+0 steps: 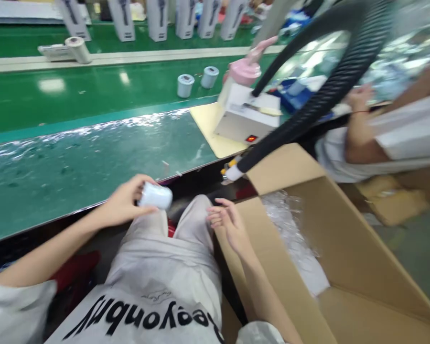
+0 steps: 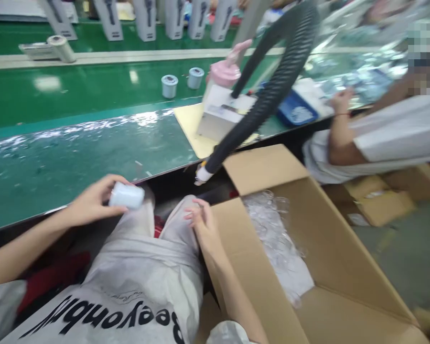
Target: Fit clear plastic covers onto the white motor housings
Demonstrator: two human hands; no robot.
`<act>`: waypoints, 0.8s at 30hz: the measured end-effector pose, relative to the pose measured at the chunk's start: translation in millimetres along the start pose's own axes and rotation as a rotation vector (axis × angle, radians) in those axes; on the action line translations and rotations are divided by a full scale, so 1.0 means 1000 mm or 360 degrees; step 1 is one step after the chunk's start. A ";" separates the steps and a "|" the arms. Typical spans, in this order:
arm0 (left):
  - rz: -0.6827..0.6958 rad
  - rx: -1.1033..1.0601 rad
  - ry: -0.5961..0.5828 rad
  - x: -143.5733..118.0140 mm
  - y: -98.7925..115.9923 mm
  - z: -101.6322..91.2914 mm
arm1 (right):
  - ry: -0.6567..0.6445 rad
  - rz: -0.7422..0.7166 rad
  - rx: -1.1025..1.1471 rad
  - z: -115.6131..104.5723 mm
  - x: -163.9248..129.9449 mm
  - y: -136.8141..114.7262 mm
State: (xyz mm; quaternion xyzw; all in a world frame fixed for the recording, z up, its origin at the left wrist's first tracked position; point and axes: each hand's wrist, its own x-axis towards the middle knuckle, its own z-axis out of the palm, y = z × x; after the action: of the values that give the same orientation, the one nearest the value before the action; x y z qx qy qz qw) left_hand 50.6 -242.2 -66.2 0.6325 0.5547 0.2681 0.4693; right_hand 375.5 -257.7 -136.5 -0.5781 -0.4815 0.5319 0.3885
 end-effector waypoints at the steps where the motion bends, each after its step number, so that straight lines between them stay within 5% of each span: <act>1: 0.0076 0.0184 0.0213 0.018 0.002 -0.023 | 0.0314 -0.0006 -0.0100 -0.027 0.010 0.003; 5: 0.0299 0.0824 0.0753 0.125 0.008 -0.123 | 0.1049 0.0202 -0.0363 -0.148 0.035 0.016; 7: 0.0296 0.1008 0.0932 0.180 0.005 -0.157 | 0.1158 0.0397 -0.0445 -0.188 0.036 0.024; 10: 0.0211 0.1071 0.0954 0.234 -0.008 -0.177 | 0.1059 0.0659 -0.0581 -0.209 0.033 0.042; 13: 0.0177 0.1067 0.1021 0.250 -0.025 -0.168 | 0.0814 0.0826 -0.0751 -0.209 0.036 0.064; 17: 0.0149 0.1132 0.1091 0.235 -0.040 -0.134 | 0.0585 0.0999 -0.0990 -0.218 0.047 0.086; 24: 0.0483 0.1405 0.0477 0.148 -0.073 -0.058 | 0.0550 0.1177 -0.1105 -0.228 0.058 0.108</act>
State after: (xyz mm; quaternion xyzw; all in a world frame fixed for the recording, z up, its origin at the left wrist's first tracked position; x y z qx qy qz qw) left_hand 3.3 -88.2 -134.2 0.7992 0.5785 0.1607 0.0271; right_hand 614.8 -212.0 -224.5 -0.8829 -0.3223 0.3398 0.0347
